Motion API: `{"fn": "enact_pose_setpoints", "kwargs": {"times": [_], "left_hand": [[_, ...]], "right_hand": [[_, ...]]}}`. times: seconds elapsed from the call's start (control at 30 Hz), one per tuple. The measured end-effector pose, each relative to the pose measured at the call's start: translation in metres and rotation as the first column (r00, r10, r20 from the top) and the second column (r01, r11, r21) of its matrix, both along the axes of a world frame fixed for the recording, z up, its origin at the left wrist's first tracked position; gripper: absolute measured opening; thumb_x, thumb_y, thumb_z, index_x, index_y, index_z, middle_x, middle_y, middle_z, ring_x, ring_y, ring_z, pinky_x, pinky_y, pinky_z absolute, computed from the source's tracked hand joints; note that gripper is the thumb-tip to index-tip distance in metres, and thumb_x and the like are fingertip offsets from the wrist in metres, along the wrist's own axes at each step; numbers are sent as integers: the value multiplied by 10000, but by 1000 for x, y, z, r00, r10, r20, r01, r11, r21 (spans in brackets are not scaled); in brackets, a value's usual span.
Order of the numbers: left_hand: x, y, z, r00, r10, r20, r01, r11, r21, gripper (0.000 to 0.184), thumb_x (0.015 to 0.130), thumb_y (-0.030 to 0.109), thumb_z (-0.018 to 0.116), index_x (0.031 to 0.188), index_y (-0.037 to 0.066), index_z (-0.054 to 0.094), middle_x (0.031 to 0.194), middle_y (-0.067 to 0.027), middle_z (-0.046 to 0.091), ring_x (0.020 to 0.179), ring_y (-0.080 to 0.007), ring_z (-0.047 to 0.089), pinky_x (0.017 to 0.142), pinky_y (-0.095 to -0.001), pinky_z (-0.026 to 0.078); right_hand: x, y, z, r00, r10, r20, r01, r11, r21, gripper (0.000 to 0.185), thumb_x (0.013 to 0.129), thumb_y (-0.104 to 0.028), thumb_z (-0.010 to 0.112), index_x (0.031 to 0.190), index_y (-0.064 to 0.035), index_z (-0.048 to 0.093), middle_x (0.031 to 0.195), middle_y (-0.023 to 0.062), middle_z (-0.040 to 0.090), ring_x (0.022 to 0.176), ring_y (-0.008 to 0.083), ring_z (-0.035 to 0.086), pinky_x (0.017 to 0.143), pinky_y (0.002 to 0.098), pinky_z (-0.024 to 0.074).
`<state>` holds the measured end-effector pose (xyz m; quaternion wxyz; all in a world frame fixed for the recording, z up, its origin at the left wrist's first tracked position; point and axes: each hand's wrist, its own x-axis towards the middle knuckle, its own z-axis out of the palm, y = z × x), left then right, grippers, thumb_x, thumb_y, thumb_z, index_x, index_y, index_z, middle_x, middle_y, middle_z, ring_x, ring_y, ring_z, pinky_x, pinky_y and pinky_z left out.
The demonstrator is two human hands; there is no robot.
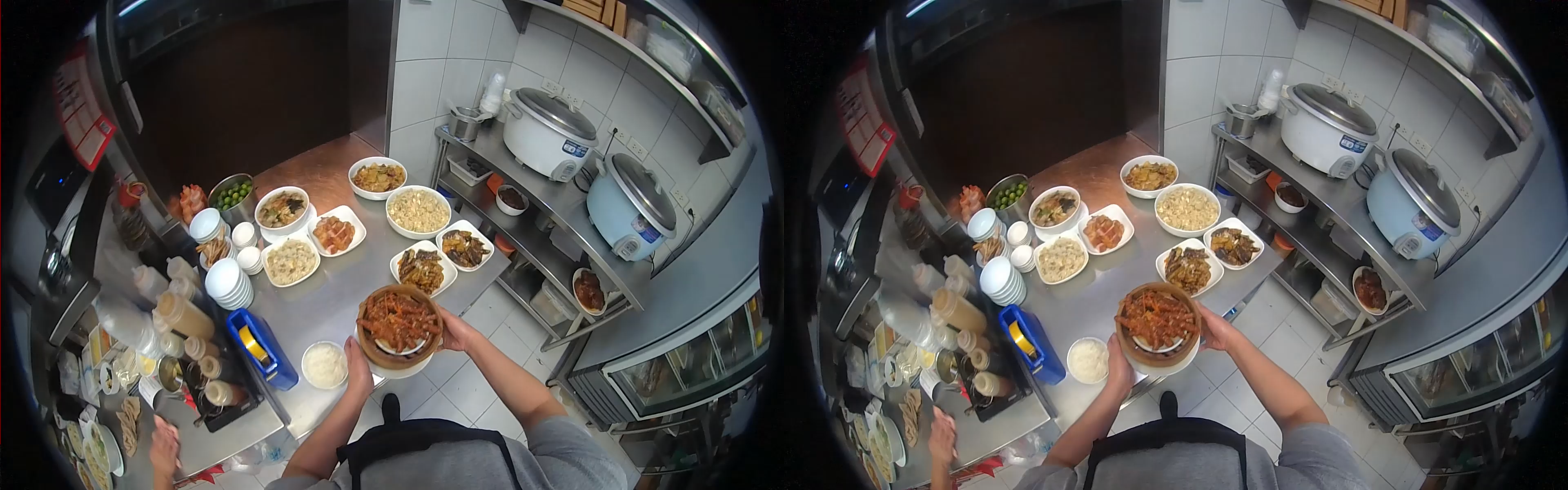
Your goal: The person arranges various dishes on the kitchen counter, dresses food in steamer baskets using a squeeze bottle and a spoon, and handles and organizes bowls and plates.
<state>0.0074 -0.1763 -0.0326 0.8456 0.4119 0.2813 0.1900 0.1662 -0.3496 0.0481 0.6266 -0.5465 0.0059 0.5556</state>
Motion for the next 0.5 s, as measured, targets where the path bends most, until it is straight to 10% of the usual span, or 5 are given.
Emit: {"fn": "enact_pose_setpoints", "kwargs": {"times": [0.23,0.3,0.37,0.43,0.5], "left_hand": [[-52,-26,-14,841,-232,-489,353,920,170,519,918,210,450,1328,37,184,1261,-180,403,1125,-232,483,852,-341,456],[-41,-28,41,876,-231,-424,144,963,-228,491,904,156,473,1303,44,208,1192,-168,461,1071,-222,522,808,-336,478],[-47,-33,5,874,-177,-453,346,882,321,488,869,90,532,1275,51,265,1140,-145,505,1066,-217,512,819,-354,473],[-37,-46,-8,986,43,-163,-12,982,187,494,847,74,571,1256,47,295,1146,-147,505,1066,-216,507,845,-360,458],[-25,-59,34,897,224,-381,64,788,613,526,813,127,645,1247,11,370,1191,-126,490,1087,-223,489,934,-331,388]], "right_hand": [[86,-54,-11,883,-85,461,222,942,-251,330,900,-253,520,1171,-74,461,900,42,628,742,130,613,641,303,481],[131,-67,-5,815,-187,549,240,970,-25,206,906,-139,485,1073,-26,525,825,65,628,682,131,610,599,248,491],[184,-64,19,731,-154,665,245,969,-44,158,910,-94,461,988,-8,567,824,74,628,700,140,618,620,257,508],[250,-42,25,729,-196,655,246,969,16,170,904,-74,451,994,3,573,808,75,625,690,143,619,632,258,511],[306,-5,35,679,-157,717,181,983,44,187,894,-53,446,966,28,598,795,80,640,673,155,635,597,255,516]]}}
